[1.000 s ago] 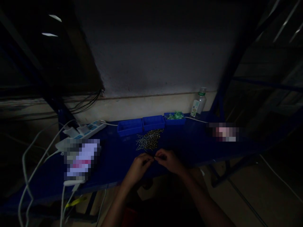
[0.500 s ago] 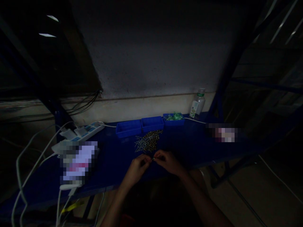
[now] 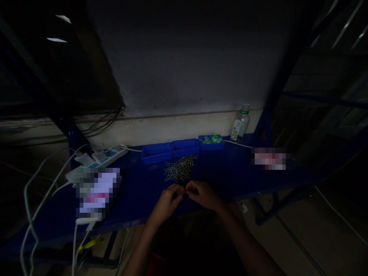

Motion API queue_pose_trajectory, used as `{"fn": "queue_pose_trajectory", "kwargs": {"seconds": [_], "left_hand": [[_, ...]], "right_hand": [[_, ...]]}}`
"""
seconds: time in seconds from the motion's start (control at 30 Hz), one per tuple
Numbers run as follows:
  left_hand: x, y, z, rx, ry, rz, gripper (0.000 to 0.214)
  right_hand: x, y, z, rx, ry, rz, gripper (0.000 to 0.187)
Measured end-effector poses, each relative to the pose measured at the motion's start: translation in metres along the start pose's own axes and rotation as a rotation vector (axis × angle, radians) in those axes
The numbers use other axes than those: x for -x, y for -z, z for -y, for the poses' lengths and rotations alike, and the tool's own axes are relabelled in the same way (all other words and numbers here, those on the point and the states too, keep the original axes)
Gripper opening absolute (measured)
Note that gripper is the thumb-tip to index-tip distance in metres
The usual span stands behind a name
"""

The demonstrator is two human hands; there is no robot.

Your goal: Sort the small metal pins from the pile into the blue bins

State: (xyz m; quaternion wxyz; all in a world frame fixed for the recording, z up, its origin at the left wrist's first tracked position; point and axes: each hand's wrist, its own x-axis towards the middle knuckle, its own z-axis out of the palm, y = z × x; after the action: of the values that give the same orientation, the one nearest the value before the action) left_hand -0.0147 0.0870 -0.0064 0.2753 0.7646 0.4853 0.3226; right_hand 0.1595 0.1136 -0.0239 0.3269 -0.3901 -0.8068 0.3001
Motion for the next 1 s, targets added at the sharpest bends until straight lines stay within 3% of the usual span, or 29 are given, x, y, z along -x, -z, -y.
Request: {"fn": "queue_pose_trajectory", "kwargs": {"seconds": [0.17,0.43,0.57,0.8,0.9,1.0], "left_hand": [[-0.0005,0.0005,-0.0006,0.005,0.016,0.001,0.016],[-0.0013,-0.0005,-0.0012,-0.039,0.029,0.027,0.017],[-0.0011,-0.0003,-0.0013,-0.048,0.031,0.018,0.017],[0.0004,-0.0009,-0.0022,-0.036,0.017,0.018,0.020],[0.0005,-0.0015,-0.0010,-0.030,0.014,0.009,0.019],[0.0001,-0.0012,-0.0001,-0.016,0.008,0.010,0.016]], "right_hand": [[0.0000,-0.0005,-0.0008,0.017,0.011,-0.018,0.016],[0.0004,-0.0017,-0.0018,0.086,0.052,-0.032,0.008],[0.0011,-0.0009,0.0002,0.081,0.069,-0.030,0.015],[0.0005,-0.0031,-0.0007,0.102,0.057,-0.027,0.007],[0.0005,-0.0042,-0.0024,0.067,0.041,-0.045,0.016],[0.0005,-0.0039,-0.0024,0.066,0.061,-0.037,0.009]]}}
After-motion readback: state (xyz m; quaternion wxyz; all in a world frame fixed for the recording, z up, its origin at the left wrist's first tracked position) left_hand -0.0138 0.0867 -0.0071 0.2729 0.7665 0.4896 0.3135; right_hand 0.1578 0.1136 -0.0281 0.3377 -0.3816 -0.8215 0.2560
